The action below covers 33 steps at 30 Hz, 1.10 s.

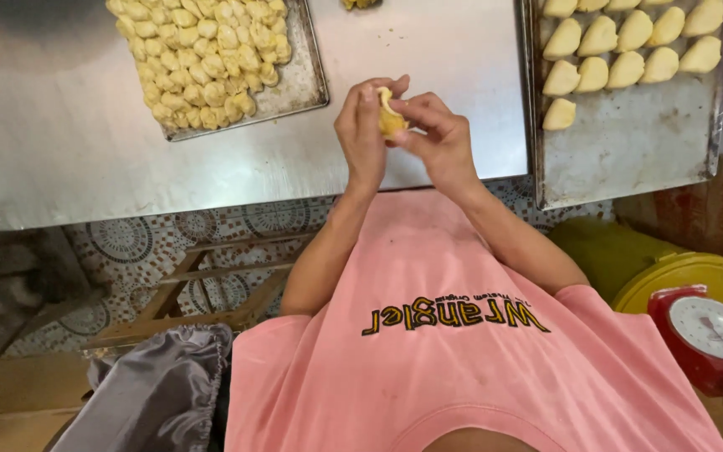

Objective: Shaping small portions of dough into buns and arranging them on baking trays at a fast pace.

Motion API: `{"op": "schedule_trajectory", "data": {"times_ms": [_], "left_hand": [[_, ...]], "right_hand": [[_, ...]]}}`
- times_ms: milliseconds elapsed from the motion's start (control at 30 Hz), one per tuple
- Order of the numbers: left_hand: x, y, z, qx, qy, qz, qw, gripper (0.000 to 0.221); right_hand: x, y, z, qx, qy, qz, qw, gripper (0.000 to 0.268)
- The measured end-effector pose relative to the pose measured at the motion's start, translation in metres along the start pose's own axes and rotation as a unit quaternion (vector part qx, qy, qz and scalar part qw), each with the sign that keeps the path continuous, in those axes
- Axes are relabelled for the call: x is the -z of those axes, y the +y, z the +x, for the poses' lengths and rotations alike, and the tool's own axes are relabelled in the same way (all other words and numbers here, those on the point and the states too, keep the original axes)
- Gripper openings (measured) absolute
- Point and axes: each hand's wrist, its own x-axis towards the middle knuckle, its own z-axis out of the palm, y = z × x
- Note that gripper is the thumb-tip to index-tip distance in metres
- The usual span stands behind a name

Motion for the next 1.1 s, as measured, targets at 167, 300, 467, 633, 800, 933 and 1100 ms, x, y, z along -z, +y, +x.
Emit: {"op": "schedule_trajectory", "data": {"times_ms": [167, 300, 467, 633, 800, 933, 1100], "left_hand": [[0.004, -0.004, -0.013, 0.193, -0.032, -0.2, 0.96, 0.053], [-0.004, 0.015, -0.024, -0.036, -0.043, 0.052, 0.997, 0.03], [0.013, 0.01, -0.024, -0.029, -0.238, 0.011, 0.971, 0.049], [-0.013, 0.025, -0.016, 0.043, -0.378, 0.374, 0.846, 0.096], [-0.012, -0.131, -0.013, -0.123, -0.198, 0.314, 0.92, 0.018], [0.014, -0.184, -0.007, 0.009, -0.207, 0.779, 0.592, 0.071], [0.05, -0.162, -0.036, -0.042, -0.224, 0.488, 0.842, 0.116]], "right_hand": [[0.006, 0.006, 0.002, 0.207, 0.015, -0.233, 0.95, 0.032], [0.007, -0.002, -0.005, 0.109, 0.035, -0.042, 0.993, 0.037], [0.046, -0.001, -0.012, -0.025, -0.021, 0.059, 0.998, 0.032], [0.064, -0.039, -0.013, -0.083, -0.058, -0.097, 0.99, 0.031], [0.092, -0.023, -0.013, 0.189, -0.112, -0.509, 0.832, 0.049], [0.143, 0.034, -0.02, 0.017, -0.164, -0.63, 0.759, 0.086], [0.152, 0.108, -0.006, 0.002, -0.233, -0.623, 0.747, 0.093]]}}
